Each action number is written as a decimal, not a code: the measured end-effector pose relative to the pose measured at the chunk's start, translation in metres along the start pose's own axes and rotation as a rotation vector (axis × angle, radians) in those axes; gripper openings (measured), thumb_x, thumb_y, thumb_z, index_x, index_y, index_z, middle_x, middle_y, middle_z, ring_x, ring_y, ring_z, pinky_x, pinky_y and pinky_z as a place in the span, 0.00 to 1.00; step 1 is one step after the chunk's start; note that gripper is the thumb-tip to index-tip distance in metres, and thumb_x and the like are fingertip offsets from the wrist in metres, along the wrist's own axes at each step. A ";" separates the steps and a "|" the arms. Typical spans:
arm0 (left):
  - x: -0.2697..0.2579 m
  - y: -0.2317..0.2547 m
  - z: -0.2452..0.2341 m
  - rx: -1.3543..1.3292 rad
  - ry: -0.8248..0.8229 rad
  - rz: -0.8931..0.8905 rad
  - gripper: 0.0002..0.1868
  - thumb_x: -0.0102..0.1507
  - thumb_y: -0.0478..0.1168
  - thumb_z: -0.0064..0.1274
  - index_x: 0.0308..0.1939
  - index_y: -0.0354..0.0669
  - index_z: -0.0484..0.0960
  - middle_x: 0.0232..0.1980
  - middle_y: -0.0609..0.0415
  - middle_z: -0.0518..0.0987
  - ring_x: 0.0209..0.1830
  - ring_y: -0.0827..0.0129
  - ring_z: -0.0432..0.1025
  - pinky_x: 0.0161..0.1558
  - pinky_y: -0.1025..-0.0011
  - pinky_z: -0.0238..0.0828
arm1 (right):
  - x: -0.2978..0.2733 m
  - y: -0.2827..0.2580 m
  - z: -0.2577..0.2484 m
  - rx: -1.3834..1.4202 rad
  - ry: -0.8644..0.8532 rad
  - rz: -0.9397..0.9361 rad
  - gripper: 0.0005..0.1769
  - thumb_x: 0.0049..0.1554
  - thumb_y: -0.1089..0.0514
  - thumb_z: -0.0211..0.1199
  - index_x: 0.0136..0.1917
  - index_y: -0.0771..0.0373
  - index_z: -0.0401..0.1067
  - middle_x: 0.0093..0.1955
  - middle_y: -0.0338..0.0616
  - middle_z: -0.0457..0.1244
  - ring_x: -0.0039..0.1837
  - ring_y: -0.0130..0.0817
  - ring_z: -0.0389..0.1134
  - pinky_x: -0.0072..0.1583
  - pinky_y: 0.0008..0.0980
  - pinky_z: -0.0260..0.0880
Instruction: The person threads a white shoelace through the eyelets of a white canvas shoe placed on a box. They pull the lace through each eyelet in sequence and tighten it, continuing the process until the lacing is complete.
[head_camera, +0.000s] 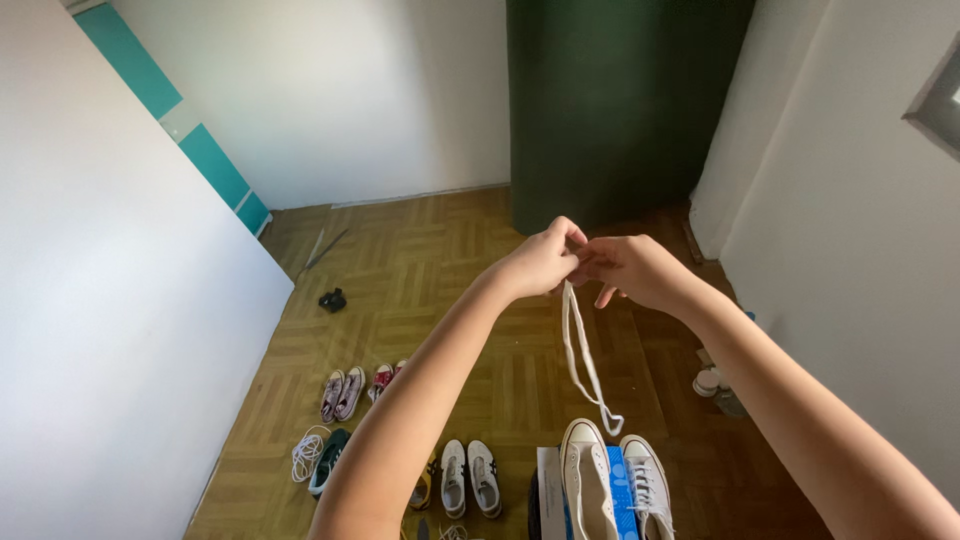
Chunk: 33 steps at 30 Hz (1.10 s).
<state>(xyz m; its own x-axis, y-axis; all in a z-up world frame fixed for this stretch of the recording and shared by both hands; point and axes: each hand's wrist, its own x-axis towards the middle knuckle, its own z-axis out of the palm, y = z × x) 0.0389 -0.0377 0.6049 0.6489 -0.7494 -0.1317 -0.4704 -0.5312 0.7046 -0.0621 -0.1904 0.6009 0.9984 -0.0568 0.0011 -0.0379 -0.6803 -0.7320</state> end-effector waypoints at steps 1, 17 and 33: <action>0.000 -0.001 0.000 -0.047 -0.020 -0.018 0.19 0.68 0.38 0.43 0.62 0.40 0.64 0.41 0.43 0.82 0.33 0.62 0.74 0.38 0.63 0.75 | 0.000 0.000 0.002 -0.018 0.002 0.009 0.14 0.61 0.53 0.58 0.58 0.59 0.75 0.51 0.37 0.75 0.40 0.32 0.78 0.40 0.28 0.69; -0.003 -0.053 0.028 -0.485 0.143 0.276 0.11 0.67 0.36 0.56 0.52 0.39 0.86 0.48 0.42 0.87 0.45 0.66 0.81 0.51 0.71 0.81 | 0.012 0.017 0.007 0.095 -0.020 0.042 0.13 0.62 0.54 0.58 0.57 0.62 0.74 0.49 0.40 0.75 0.43 0.31 0.79 0.40 0.26 0.71; -0.018 -0.042 0.017 -0.126 0.268 0.180 0.11 0.63 0.44 0.60 0.42 0.42 0.88 0.38 0.54 0.87 0.39 0.71 0.82 0.43 0.71 0.78 | -0.002 0.006 -0.010 0.131 -0.001 -0.019 0.18 0.61 0.52 0.58 0.63 0.57 0.74 0.50 0.39 0.76 0.43 0.31 0.79 0.40 0.27 0.70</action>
<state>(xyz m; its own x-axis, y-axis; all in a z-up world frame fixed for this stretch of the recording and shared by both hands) 0.0364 -0.0085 0.5663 0.7041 -0.6873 0.1786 -0.5251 -0.3346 0.7825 -0.0643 -0.2017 0.6034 0.9989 -0.0436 0.0154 -0.0128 -0.5804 -0.8143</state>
